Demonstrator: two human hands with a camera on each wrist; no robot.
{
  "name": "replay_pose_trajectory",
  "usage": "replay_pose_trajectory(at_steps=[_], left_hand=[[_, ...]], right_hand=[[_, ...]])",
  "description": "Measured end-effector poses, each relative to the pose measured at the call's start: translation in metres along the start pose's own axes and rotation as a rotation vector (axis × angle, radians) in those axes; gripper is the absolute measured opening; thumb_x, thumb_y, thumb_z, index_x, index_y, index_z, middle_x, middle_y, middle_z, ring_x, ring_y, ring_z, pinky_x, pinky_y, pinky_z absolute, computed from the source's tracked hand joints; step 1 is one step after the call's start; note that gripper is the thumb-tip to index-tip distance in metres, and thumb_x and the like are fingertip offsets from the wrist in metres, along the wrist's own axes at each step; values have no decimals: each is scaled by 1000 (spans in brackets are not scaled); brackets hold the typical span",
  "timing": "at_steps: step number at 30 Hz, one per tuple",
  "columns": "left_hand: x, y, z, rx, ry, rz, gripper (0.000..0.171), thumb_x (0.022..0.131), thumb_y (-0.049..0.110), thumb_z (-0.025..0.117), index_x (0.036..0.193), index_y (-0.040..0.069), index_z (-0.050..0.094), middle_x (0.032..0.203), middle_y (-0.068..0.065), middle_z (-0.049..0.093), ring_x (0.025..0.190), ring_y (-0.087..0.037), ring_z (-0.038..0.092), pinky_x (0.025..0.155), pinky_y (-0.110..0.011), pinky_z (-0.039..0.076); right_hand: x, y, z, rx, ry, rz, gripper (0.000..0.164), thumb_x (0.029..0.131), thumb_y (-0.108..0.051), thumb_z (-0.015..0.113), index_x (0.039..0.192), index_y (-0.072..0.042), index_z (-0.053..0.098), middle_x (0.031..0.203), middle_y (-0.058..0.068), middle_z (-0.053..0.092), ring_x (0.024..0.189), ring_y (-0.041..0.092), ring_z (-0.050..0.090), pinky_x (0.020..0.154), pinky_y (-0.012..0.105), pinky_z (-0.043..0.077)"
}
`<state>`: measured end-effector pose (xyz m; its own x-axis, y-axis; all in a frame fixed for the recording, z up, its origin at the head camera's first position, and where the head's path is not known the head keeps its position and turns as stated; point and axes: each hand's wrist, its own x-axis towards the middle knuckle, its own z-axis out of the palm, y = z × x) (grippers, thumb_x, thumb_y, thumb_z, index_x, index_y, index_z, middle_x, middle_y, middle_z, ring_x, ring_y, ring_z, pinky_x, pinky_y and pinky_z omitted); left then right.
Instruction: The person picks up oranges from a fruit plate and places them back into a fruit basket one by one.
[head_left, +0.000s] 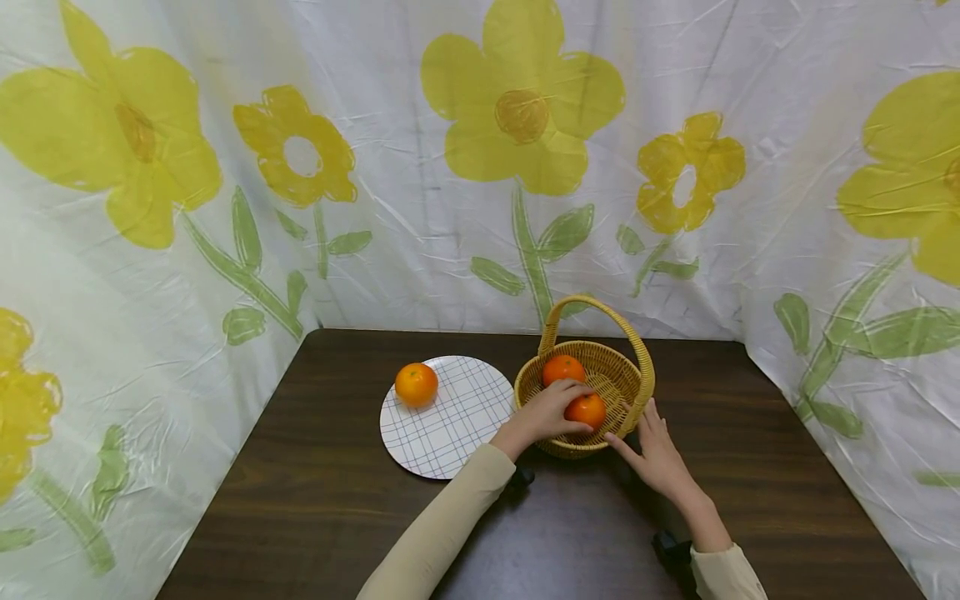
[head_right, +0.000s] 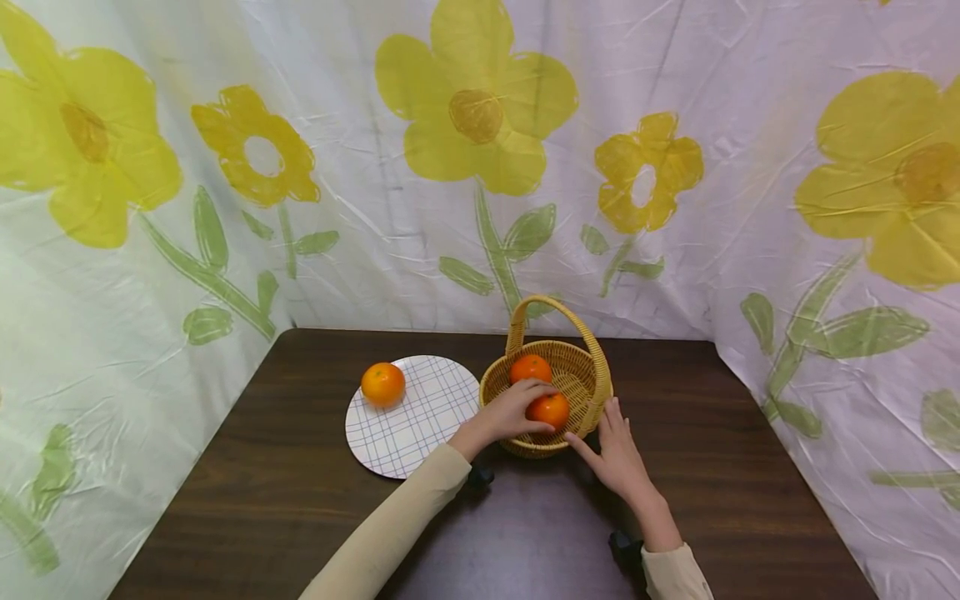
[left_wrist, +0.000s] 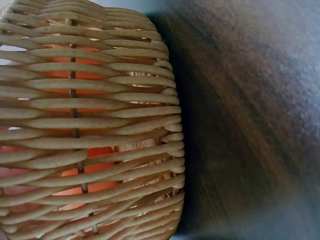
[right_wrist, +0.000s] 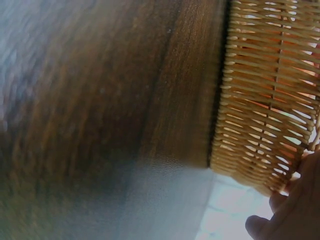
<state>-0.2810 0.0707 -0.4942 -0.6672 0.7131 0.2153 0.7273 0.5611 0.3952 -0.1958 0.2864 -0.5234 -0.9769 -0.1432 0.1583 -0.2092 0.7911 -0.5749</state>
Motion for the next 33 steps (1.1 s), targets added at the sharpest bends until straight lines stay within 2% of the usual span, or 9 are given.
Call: replay_pose_trajectory(at_steps=[11,19,33], left_hand=[[-3,1,0,11,17,17,64,79,46,69,132,16,52,133,-1,50,122,-17,46,100,-29,41],[-6,1,-2,36,20,10,64,79,51,66,133,21,51,134,1,49,123,-15,45,100,-29,41],[-19,-2,-8,26,58,19,59,81,50,64,132,21,52,134,2,50,124,-15,45,102,-30,39]], right_hand=[[-1,-2,0,0,-8,11,73,90,-46,54,145,-6,28,153,21,-6,140,40,-6,106,64,6],[0,-1,-1,-4,-6,14,73,91,-46,54,145,-5,28,154,20,-6,140,41,-5,106,65,7],[0,-1,-2,13,-11,2,72,91,-44,53,146,-6,26,153,20,-8,140,41,-7,106,65,5]])
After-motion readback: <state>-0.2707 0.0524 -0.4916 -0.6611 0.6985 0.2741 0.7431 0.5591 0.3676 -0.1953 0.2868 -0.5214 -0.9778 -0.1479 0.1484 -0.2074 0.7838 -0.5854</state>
